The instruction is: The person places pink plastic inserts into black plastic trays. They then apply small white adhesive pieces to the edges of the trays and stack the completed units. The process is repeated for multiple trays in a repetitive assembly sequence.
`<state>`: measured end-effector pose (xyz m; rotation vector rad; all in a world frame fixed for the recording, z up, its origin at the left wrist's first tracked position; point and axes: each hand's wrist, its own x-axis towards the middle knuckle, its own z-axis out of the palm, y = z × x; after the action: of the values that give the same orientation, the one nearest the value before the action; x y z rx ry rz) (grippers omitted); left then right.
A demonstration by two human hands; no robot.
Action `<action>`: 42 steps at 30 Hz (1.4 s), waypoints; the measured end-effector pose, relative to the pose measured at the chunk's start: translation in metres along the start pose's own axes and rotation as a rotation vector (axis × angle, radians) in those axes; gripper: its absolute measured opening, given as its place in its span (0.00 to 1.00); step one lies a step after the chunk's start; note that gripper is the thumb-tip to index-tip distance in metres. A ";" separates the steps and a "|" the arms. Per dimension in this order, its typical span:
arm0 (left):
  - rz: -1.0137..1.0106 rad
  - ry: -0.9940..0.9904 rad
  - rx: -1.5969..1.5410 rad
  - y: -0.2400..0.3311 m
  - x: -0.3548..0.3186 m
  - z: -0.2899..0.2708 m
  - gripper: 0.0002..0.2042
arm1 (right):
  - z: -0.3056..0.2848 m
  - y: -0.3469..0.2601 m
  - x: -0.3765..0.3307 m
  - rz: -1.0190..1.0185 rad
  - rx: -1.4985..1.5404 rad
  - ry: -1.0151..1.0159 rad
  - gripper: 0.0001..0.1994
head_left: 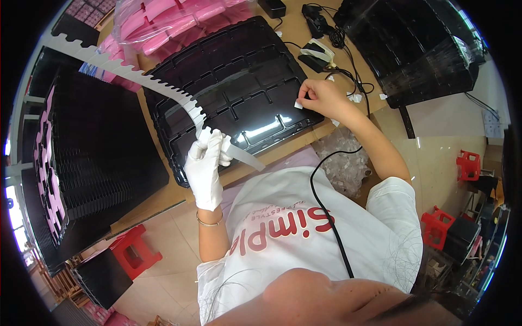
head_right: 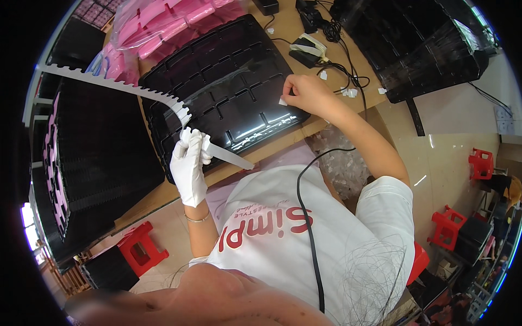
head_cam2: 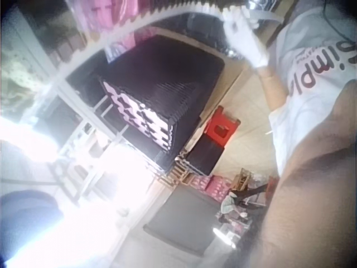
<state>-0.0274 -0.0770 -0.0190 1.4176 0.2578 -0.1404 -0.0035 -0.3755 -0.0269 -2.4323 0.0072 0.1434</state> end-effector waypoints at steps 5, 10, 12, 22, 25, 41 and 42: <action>0.005 0.029 0.032 0.002 0.000 0.004 0.08 | 0.008 0.001 -0.001 -0.013 -0.036 0.081 0.08; 0.024 0.022 0.019 0.000 -0.001 0.004 0.08 | 0.003 -0.007 -0.001 0.080 -0.035 0.041 0.08; 0.033 0.006 0.027 -0.002 0.001 0.002 0.07 | 0.011 0.000 -0.004 -0.068 -0.035 0.118 0.08; -0.085 -0.072 0.162 -0.001 -0.027 -0.022 0.09 | -0.023 0.100 -0.139 0.111 0.254 1.013 0.03; -0.175 -0.231 0.281 -0.014 -0.038 -0.039 0.08 | 0.013 0.241 -0.221 0.510 0.013 1.159 0.05; -0.292 0.064 1.013 0.034 -0.042 -0.118 0.26 | -0.072 -0.048 0.098 -0.754 -0.223 0.753 0.05; -0.220 0.196 0.893 0.044 -0.044 -0.112 0.27 | -0.069 -0.060 0.153 -0.904 -0.236 0.743 0.04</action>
<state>-0.0689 0.0378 0.0200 2.2931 0.5565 -0.3243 0.1584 -0.3692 0.0474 -2.3260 -0.7865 -1.1955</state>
